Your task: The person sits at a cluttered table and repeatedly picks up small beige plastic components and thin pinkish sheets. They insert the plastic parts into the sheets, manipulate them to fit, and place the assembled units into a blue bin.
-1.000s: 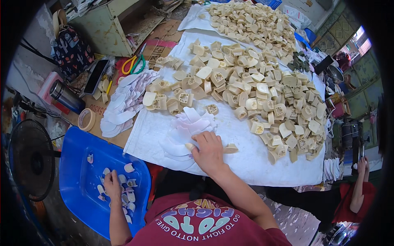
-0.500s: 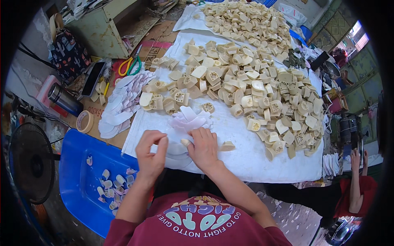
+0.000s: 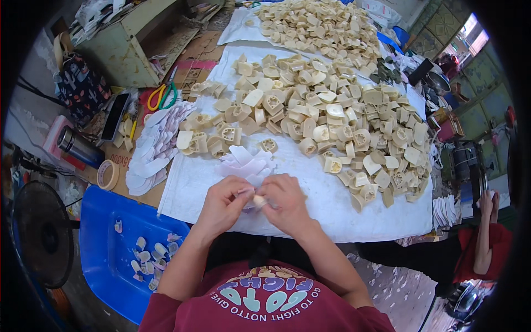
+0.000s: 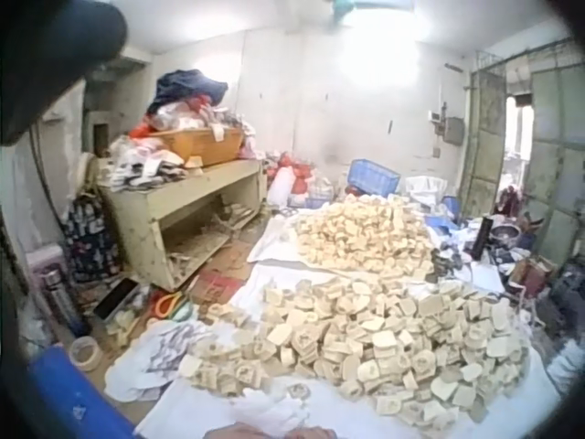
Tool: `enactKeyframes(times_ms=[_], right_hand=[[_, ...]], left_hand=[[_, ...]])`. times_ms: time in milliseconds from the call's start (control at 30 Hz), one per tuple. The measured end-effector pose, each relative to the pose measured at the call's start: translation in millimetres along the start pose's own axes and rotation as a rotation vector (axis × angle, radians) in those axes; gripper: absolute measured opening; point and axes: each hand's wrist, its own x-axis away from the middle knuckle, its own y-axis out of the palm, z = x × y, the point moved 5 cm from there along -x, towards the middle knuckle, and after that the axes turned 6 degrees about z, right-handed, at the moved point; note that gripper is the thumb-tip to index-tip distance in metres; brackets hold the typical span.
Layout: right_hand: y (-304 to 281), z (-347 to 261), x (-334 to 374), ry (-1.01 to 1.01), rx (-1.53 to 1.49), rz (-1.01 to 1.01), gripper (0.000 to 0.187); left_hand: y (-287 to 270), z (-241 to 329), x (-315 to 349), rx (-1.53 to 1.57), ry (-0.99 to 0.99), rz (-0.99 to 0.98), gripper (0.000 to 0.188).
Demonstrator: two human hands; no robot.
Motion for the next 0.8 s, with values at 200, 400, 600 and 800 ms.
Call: enactKeyframes(times_ms=[200,400,600,800], right_hand=[[-55,44,35,0.216,0.339,-0.222,0.046],[-66,50,46,0.747,-0.539,0.203,0.039],[-76,-24,-5,0.267,-0.391,0.130,0.039],[-77,-47,-16,-0.034,-0.258,0.216,0.032]], left_hand=[[13,3,-22,0.647,-0.391,0.116,0.023],[37,13,-29,1.035,-0.436,0.185,0.033],[40,48,-18,1.082,-0.395,0.120,0.037],[32,69,-5,1.072,-0.290,0.051,0.036]])
